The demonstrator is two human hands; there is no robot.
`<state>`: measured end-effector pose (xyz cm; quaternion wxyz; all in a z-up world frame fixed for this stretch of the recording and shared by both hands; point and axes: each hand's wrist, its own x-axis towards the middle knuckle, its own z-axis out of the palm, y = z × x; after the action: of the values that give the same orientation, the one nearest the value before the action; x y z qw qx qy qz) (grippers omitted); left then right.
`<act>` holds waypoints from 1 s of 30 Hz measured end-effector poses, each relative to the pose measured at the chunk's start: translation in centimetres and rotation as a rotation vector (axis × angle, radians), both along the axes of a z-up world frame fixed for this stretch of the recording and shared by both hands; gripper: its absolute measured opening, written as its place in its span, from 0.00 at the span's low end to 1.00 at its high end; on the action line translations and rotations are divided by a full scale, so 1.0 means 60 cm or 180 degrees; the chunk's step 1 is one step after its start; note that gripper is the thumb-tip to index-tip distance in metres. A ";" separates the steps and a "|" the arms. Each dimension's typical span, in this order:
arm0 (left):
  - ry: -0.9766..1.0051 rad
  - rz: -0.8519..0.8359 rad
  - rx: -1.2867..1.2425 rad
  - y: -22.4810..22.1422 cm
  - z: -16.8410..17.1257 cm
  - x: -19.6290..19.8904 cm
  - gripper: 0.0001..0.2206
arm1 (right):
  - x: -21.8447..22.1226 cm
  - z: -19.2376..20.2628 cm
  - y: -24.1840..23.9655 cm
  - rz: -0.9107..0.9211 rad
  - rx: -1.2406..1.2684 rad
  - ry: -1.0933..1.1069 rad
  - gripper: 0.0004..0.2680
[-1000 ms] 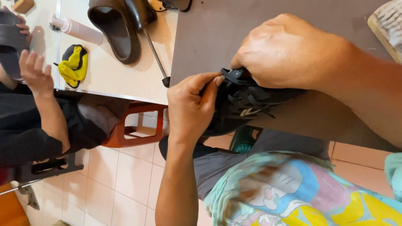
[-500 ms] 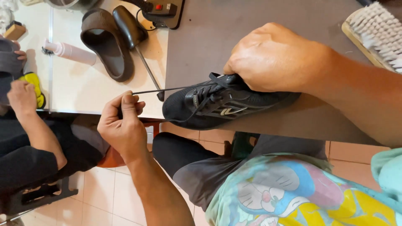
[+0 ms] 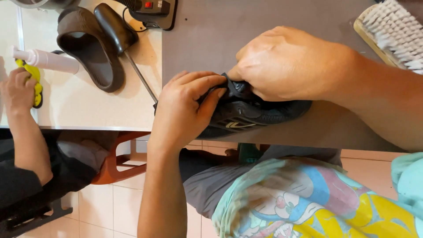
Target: A person performs maintenance on a shoe by cleaning an insole, unlacing the sneaker, and applying adhesive or cleaner to a replacement insole.
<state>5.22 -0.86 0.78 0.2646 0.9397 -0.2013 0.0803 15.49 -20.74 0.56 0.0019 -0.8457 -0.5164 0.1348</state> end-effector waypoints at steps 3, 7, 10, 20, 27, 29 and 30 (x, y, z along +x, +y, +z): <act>0.0291 -0.0107 -0.0391 0.002 0.003 0.016 0.02 | 0.003 -0.013 0.002 0.0102 0.0072 -0.0179 0.08; 0.0210 0.0035 0.0035 -0.010 -0.007 0.000 0.04 | 0.000 -0.012 0.009 0.0195 -0.0021 -0.0097 0.09; -0.0223 0.0341 0.0205 -0.014 -0.031 -0.010 0.02 | -0.006 -0.023 0.012 0.0241 -0.0079 -0.0414 0.08; -0.0651 0.0804 -0.0119 -0.034 -0.053 -0.025 0.02 | -0.015 -0.018 0.013 0.0173 -0.0142 -0.0560 0.08; -0.0865 0.0432 -0.0342 -0.068 -0.009 -0.081 0.06 | -0.003 -0.014 0.001 0.0240 0.0228 -0.0460 0.10; -0.0834 0.0501 -0.0383 -0.069 -0.029 -0.086 0.09 | -0.003 -0.014 0.003 0.0223 0.0190 -0.0403 0.09; -0.0826 0.0577 -0.0426 -0.068 -0.039 -0.085 0.13 | -0.001 -0.012 0.004 0.0217 0.0153 -0.0367 0.09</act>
<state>0.09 -4.94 -1.54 0.2899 0.9161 -0.1424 0.2376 15.44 -20.52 -0.18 -0.0121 -0.8337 -0.5472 0.0734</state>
